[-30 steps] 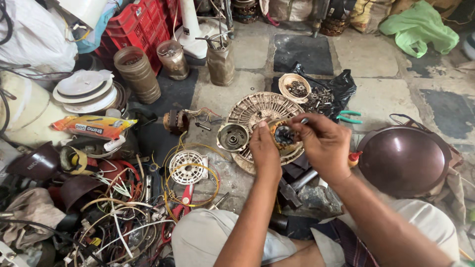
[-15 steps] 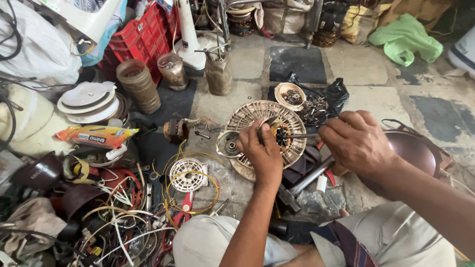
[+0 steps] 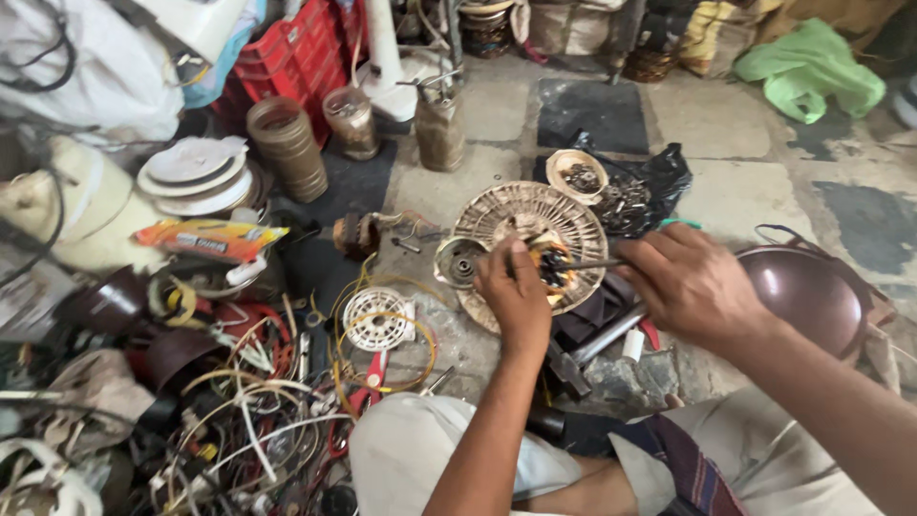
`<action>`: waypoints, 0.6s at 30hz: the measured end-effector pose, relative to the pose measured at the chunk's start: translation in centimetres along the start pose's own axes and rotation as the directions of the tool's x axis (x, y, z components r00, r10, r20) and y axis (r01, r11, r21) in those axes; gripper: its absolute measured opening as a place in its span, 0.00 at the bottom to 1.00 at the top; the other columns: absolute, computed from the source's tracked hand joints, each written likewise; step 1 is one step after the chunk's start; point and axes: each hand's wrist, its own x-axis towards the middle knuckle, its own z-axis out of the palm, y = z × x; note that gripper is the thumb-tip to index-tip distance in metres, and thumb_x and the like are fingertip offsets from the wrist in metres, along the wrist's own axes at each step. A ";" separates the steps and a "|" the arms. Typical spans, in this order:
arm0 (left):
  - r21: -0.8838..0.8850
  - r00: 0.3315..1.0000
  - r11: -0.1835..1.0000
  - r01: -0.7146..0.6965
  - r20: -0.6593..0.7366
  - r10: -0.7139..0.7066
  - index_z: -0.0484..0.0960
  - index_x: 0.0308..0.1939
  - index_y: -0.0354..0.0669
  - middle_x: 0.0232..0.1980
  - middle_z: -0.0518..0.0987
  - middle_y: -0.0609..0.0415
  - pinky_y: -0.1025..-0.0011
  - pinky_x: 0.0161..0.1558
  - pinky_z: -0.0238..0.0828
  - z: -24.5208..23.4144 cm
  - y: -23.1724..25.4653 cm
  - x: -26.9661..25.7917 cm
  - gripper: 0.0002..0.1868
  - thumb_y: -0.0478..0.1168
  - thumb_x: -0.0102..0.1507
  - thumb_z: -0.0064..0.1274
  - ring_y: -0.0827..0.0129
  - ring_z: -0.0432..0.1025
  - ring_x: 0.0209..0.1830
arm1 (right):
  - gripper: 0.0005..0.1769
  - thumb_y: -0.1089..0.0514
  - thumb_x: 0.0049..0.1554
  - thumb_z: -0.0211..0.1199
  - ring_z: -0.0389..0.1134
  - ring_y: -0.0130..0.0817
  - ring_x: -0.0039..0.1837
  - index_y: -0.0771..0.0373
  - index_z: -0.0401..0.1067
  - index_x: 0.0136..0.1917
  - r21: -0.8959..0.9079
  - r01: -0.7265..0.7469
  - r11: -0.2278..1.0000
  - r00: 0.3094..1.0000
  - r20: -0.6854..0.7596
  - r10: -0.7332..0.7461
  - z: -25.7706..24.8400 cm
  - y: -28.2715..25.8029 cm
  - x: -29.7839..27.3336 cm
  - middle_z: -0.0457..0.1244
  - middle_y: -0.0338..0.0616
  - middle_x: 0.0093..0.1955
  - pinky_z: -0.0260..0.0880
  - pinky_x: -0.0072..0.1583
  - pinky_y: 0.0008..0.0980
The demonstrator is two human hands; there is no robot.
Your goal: The person disassembles a small electric motor, removes the rotor and stator components, and uses a screwdriver to adjust internal parts. The person then reassembles the motor components and tests the shaft rotation.
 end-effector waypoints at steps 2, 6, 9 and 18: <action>-0.033 0.997 0.998 0.053 0.057 -0.051 0.84 0.52 0.38 0.50 0.79 0.43 0.55 0.59 0.59 -0.5 -0.7 -1.5 0.17 0.44 0.72 0.43 0.52 0.68 0.55 | 0.11 0.56 0.54 0.63 0.66 0.46 0.45 0.63 0.73 0.49 0.023 0.068 0.997 0.997 0.024 -0.068 -0.8 -0.7 0.3 0.66 0.46 0.41 0.69 0.48 0.45; -0.217 0.944 0.922 0.321 0.147 -0.294 0.83 0.47 0.33 0.44 0.79 0.44 0.62 0.51 0.69 -1.8 -2.3 -4.2 0.19 0.45 0.72 0.43 0.60 0.72 0.45 | 0.07 0.57 0.53 0.65 0.63 0.47 0.40 0.62 0.73 0.39 0.102 0.045 0.994 0.983 0.174 -0.063 -0.7 -2.1 0.4 0.63 0.46 0.34 0.68 0.44 0.46; -0.385 0.841 0.749 0.540 0.263 -0.472 0.83 0.45 0.32 0.41 0.79 0.49 0.67 0.45 0.71 -3.0 -2.4 -5.7 0.21 0.46 0.73 0.41 0.67 0.71 0.39 | 0.09 0.56 0.55 0.65 0.63 0.46 0.39 0.62 0.73 0.37 0.255 -0.031 0.967 0.990 0.140 -0.005 0.6 -3.6 -0.2 0.63 0.46 0.33 0.65 0.42 0.46; -0.403 0.557 0.421 0.812 0.324 -0.764 0.81 0.48 0.33 0.37 0.82 0.51 0.65 0.39 0.74 -8.0 -4.6 -4.4 0.22 0.50 0.72 0.40 0.65 0.75 0.35 | 0.16 0.54 0.68 0.52 0.71 0.34 0.45 0.67 0.74 0.49 0.685 -0.314 0.658 0.948 0.194 0.251 8.4 -2.8 -0.6 0.69 0.46 0.41 0.71 0.48 0.36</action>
